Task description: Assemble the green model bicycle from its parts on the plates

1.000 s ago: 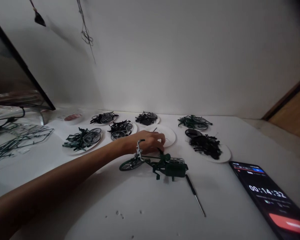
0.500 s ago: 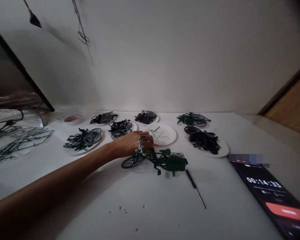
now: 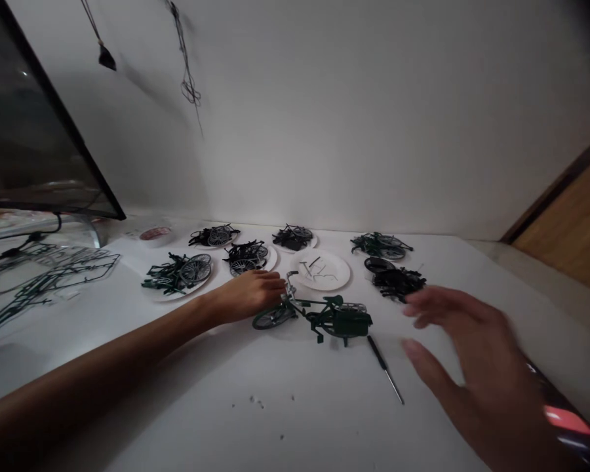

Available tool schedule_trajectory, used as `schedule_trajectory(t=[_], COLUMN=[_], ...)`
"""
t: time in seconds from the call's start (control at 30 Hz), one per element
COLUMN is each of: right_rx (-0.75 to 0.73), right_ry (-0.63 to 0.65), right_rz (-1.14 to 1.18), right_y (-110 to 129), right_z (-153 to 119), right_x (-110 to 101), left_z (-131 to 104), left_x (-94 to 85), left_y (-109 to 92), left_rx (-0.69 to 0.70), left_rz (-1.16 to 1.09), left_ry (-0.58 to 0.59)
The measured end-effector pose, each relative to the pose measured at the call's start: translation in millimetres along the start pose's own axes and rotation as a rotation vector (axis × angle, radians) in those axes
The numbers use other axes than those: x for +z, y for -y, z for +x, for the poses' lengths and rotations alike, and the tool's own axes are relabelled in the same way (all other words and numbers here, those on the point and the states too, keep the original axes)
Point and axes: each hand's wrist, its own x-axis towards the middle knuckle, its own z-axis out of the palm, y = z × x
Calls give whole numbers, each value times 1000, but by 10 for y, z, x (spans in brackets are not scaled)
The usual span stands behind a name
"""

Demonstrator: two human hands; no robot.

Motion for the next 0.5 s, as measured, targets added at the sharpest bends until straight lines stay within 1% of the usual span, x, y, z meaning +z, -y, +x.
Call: schedule_trajectory(t=[0.03, 0.13, 0.2, 0.3, 0.4, 0.5], right_rx=[20, 82, 92, 76, 74, 73], right_ry=[49, 286, 379, 425, 426, 416], right_rz=[4, 41, 122, 204, 171, 113], right_y=[15, 23, 23, 59, 108, 82], right_z=[68, 228, 302, 388, 444, 461], right_x=[62, 214, 283, 368, 431, 426], left_z=[-70, -250, -310, -318, -302, -304], left_x=[2, 19, 40, 78, 111, 123], left_y=[-9, -42, -58, -62, -47, -37], left_rx=[-8, -57, -97, -144, -162, -173], left_rz=[5, 9, 1, -23, -42, -53], left_ry=[7, -3, -22, -47, -57, -59])
